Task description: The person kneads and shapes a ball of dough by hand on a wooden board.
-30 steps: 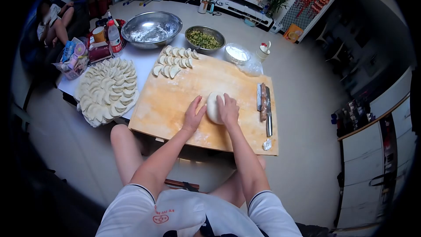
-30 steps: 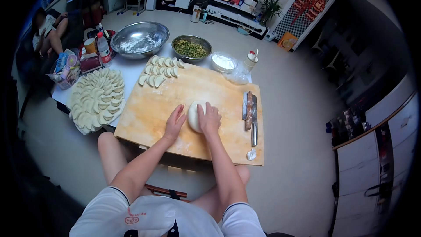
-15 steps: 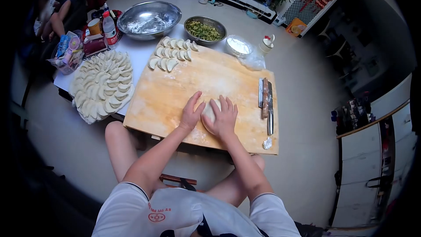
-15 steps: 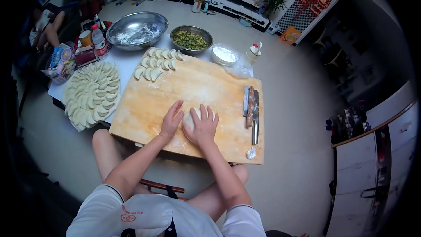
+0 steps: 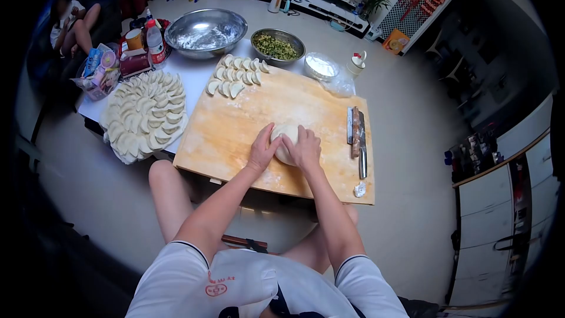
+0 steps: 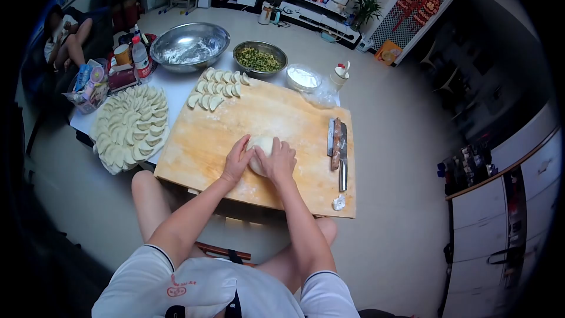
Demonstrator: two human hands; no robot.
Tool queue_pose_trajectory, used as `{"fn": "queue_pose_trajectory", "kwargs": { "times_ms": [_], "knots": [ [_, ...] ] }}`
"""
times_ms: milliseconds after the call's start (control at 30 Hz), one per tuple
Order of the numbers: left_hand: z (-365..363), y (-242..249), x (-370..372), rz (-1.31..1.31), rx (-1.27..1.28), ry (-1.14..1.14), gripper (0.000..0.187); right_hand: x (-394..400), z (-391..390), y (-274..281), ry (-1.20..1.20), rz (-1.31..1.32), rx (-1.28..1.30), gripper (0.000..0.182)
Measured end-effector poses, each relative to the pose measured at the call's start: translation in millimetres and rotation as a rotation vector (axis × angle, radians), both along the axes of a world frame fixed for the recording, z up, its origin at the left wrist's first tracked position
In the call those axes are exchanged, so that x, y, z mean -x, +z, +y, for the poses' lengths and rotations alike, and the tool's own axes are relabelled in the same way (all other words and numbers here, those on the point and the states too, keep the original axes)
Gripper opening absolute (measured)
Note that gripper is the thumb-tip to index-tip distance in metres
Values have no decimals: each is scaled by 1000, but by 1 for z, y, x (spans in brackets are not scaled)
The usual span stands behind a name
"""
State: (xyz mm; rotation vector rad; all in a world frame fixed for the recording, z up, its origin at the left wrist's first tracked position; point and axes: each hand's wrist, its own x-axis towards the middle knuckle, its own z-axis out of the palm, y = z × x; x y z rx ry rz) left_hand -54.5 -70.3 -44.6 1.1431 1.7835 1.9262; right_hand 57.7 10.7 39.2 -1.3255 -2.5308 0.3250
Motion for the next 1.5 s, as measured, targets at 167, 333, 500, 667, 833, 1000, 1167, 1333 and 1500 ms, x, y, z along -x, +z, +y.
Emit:
{"fn": "queue_pose_trajectory", "kwargs": {
  "times_ms": [167, 333, 500, 667, 833, 1000, 1167, 1333, 1500],
  "knots": [
    [-1, 3, 0, -58, -10, -13, 56, -64, -42, 26, 101, -30, 101, 66],
    [-4, 6, -2, -147, -48, -53, 56, -67, -54, 31, 253, 23, -385, 55],
    [-1, -1, 0, -111, -52, -61, 55, -14, -10, -13, 330, 155, -414, 50],
    [-1, 3, -3, -181, -63, -78, 56, 29, 32, 10, -77, 76, 195, 51],
    [-2, 6, 0, -172, -53, -75, 56, 31, 36, 8, -273, 161, 302, 60],
    [1, -1, 4, -130, 5, -86, 53, -26, -7, -7, 70, 157, 140, 65],
    [1, -2, 2, -153, -75, -26, 55, -64, -61, 33, 180, 74, 58, 66],
    [4, -7, -2, -173, -91, -41, 55, -33, -34, 17, 369, 45, -618, 58],
    [-3, 7, -1, -182, -78, -65, 54, 10, 24, -21, 319, 165, -150, 55]
  ]
}}
